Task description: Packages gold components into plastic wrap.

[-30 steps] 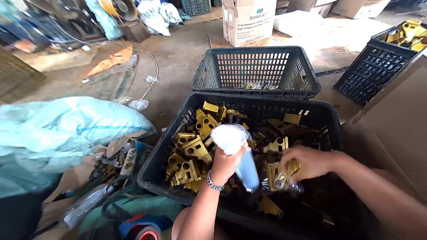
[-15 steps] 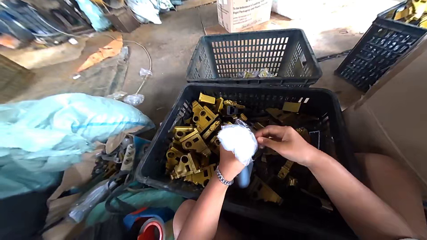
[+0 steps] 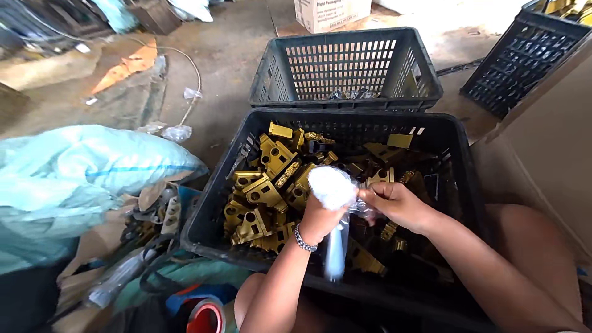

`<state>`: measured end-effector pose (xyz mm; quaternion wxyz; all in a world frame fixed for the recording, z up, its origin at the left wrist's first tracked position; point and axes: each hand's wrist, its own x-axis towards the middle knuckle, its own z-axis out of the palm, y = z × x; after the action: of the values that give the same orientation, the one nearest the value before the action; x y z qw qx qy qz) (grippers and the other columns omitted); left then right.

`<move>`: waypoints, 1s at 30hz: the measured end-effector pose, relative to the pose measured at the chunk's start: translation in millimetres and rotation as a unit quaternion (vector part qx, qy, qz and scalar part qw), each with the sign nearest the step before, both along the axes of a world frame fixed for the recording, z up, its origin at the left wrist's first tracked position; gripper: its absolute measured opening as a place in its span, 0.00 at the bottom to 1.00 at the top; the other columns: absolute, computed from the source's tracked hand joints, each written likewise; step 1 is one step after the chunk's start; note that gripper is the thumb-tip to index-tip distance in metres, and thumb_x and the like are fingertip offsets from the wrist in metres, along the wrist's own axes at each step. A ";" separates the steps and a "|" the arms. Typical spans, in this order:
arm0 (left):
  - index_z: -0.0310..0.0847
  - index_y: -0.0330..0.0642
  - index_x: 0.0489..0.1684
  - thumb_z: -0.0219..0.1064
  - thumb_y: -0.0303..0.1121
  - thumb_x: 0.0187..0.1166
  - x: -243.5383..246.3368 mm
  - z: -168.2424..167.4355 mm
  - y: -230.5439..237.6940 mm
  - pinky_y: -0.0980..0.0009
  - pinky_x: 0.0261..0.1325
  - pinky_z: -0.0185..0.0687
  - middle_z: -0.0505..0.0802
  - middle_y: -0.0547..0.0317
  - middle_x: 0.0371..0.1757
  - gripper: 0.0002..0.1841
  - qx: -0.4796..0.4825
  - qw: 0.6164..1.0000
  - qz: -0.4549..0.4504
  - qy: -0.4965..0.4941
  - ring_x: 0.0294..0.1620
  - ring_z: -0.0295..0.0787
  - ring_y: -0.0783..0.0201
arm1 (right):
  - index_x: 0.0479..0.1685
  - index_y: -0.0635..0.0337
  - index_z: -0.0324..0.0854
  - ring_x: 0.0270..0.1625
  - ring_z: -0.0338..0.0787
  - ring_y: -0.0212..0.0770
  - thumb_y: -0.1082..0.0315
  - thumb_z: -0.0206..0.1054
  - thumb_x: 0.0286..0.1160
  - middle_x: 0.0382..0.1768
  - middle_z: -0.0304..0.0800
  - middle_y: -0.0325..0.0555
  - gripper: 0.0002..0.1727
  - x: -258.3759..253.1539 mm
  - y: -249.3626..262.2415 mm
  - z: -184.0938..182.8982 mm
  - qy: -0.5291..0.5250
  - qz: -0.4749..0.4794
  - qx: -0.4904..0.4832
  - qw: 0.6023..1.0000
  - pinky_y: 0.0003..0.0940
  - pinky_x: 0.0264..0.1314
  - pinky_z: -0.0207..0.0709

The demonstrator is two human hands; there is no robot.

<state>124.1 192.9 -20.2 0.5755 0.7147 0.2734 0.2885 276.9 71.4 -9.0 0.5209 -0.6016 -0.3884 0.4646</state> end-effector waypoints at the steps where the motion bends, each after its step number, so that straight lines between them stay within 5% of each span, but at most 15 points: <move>1: 0.84 0.28 0.49 0.75 0.26 0.67 -1.7 -2.6 8.8 0.71 0.54 0.87 0.93 0.55 0.40 0.15 0.103 0.992 0.052 0.047 0.44 0.91 0.71 | 0.42 0.61 0.82 0.31 0.91 0.25 0.71 0.61 0.85 0.30 0.90 0.31 0.06 2.5 -3.7 0.4 0.013 0.022 0.010 1.000 0.24 0.41 0.89; 3: 0.84 0.21 0.47 0.77 0.24 0.61 -6.1 -6.9 26.7 0.53 0.50 0.87 0.94 0.40 0.38 0.18 0.207 0.965 0.138 0.084 0.41 0.93 0.55 | 0.38 0.58 0.82 0.27 0.90 0.25 0.74 0.68 0.77 0.27 0.91 0.30 0.02 3.6 -7.8 -0.8 0.026 -0.001 0.012 1.000 0.21 0.35 0.87; 6: 0.82 0.32 0.54 0.84 0.29 0.58 -11.1 -0.2 16.9 0.69 0.54 0.89 0.93 0.59 0.42 0.25 0.068 0.996 0.061 0.011 0.45 0.91 0.71 | 0.21 0.52 0.73 0.15 0.77 0.20 0.70 0.81 0.61 0.16 0.80 0.27 0.17 -5.1 -3.5 -6.7 -0.016 -0.073 0.007 0.997 0.16 0.19 0.73; 9: 0.84 0.39 0.42 0.88 0.23 0.46 -3.0 -1.1 -13.2 0.74 0.49 0.89 0.93 0.69 0.34 0.23 -0.124 0.982 -0.128 -0.056 0.38 0.91 0.75 | 0.14 0.59 0.75 0.26 0.72 0.13 0.62 0.85 0.51 0.20 0.78 0.29 0.20 -14.6 -1.8 -17.9 -0.161 0.014 0.109 0.981 0.11 0.30 0.64; 11: 0.84 0.39 0.38 0.86 0.24 0.50 -3.5 -1.7 -8.0 0.76 0.47 0.89 0.92 0.70 0.32 0.19 -0.056 0.990 -0.113 -0.068 0.36 0.89 0.77 | 0.11 0.50 0.68 0.24 0.68 0.12 0.60 0.85 0.53 0.19 0.72 0.22 0.24 -0.8 -2.9 -14.3 -0.150 0.018 0.100 0.984 0.11 0.27 0.61; 13: 0.85 0.36 0.42 0.85 0.28 0.53 -7.6 -3.8 10.2 0.78 0.52 0.88 0.92 0.69 0.37 0.20 0.112 0.991 -0.029 -0.074 0.42 0.89 0.81 | 0.14 0.48 0.69 0.19 0.72 0.16 0.65 0.83 0.58 0.16 0.74 0.23 0.22 23.5 -1.7 -5.4 -0.124 -0.055 0.058 0.989 0.15 0.24 0.67; 15: 0.83 0.31 0.44 0.82 0.27 0.52 -10.3 -6.8 22.2 0.79 0.52 0.87 0.92 0.66 0.37 0.20 0.197 0.977 0.058 -0.059 0.42 0.88 0.82 | 0.26 0.57 0.75 0.20 0.80 0.26 0.69 0.80 0.64 0.19 0.81 0.33 0.14 53.6 3.3 -0.4 -0.172 -0.104 -0.004 0.980 0.24 0.27 0.78; 17: 0.82 0.31 0.44 0.80 0.25 0.52 -13.6 -7.5 27.5 0.80 0.48 0.86 0.91 0.66 0.36 0.20 0.214 0.970 0.107 -0.046 0.40 0.87 0.83 | 0.48 0.66 0.83 0.39 0.91 0.46 0.70 0.77 0.73 0.38 0.90 0.53 0.12 82.3 8.7 -6.9 -0.307 -0.071 -0.127 0.941 0.45 0.46 0.87; 18: 0.82 0.32 0.46 0.80 0.25 0.53 -14.5 -6.7 29.5 0.80 0.48 0.86 0.91 0.67 0.37 0.20 0.215 0.968 0.116 -0.051 0.41 0.88 0.83 | 0.57 0.68 0.85 0.53 0.90 0.59 0.75 0.73 0.75 0.52 0.89 0.61 0.14 91.5 13.4 -15.3 -0.380 -0.023 -0.208 0.901 0.59 0.58 0.83; 20: 0.82 0.31 0.52 0.81 0.25 0.55 -14.6 -3.8 30.3 0.80 0.54 0.86 0.93 0.66 0.42 0.23 0.205 0.970 0.113 -0.059 0.46 0.89 0.83 | 0.79 0.60 0.77 0.73 0.76 0.75 0.82 0.65 0.74 0.79 0.70 0.69 0.29 95.6 26.9 -35.8 -0.488 0.119 -0.365 0.784 0.75 0.68 0.71; 21: 0.82 0.32 0.52 0.81 0.25 0.56 -13.8 -3.7 28.9 0.80 0.55 0.86 0.93 0.67 0.42 0.23 0.200 0.972 0.108 -0.059 0.46 0.89 0.83 | 0.85 0.55 0.72 0.78 0.70 0.77 0.83 0.63 0.76 0.84 0.63 0.69 0.33 97.2 31.5 -49.8 -0.519 0.171 -0.399 0.737 0.77 0.70 0.67; 25: 0.83 0.32 0.47 0.83 0.26 0.57 -11.2 -10.8 21.3 0.80 0.54 0.88 0.93 0.68 0.39 0.20 0.187 0.975 0.086 -0.078 0.44 0.89 0.83 | 0.79 0.55 0.78 0.79 0.72 0.71 0.82 0.55 0.83 0.71 0.79 0.70 0.26 119.8 32.6 -88.0 -0.640 0.241 -0.339 0.646 0.67 0.78 0.62; 28: 0.82 0.31 0.48 0.83 0.27 0.58 -12.3 -7.2 22.2 0.81 0.56 0.87 0.93 0.69 0.40 0.21 0.178 0.976 0.093 -0.084 0.45 0.89 0.84 | 0.60 0.70 0.86 0.69 0.80 0.70 0.85 0.55 0.80 0.55 0.88 0.69 0.18 104.0 20.9 -64.3 -0.694 0.269 -0.204 0.636 0.62 0.74 0.67; 30: 0.82 0.31 0.47 0.82 0.26 0.57 -13.4 -4.8 22.6 0.81 0.54 0.87 0.93 0.67 0.39 0.20 0.185 0.975 0.100 -0.068 0.45 0.89 0.84 | 0.53 0.70 0.88 0.64 0.82 0.72 0.86 0.61 0.75 0.52 0.87 0.71 0.14 85.3 -3.4 -35.3 -0.703 0.237 -0.122 0.659 0.67 0.68 0.71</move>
<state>110.7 215.5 -25.1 0.4188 0.7566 0.2459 0.4377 362.2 68.0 -44.3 -0.1139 -0.6945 -0.7084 0.0539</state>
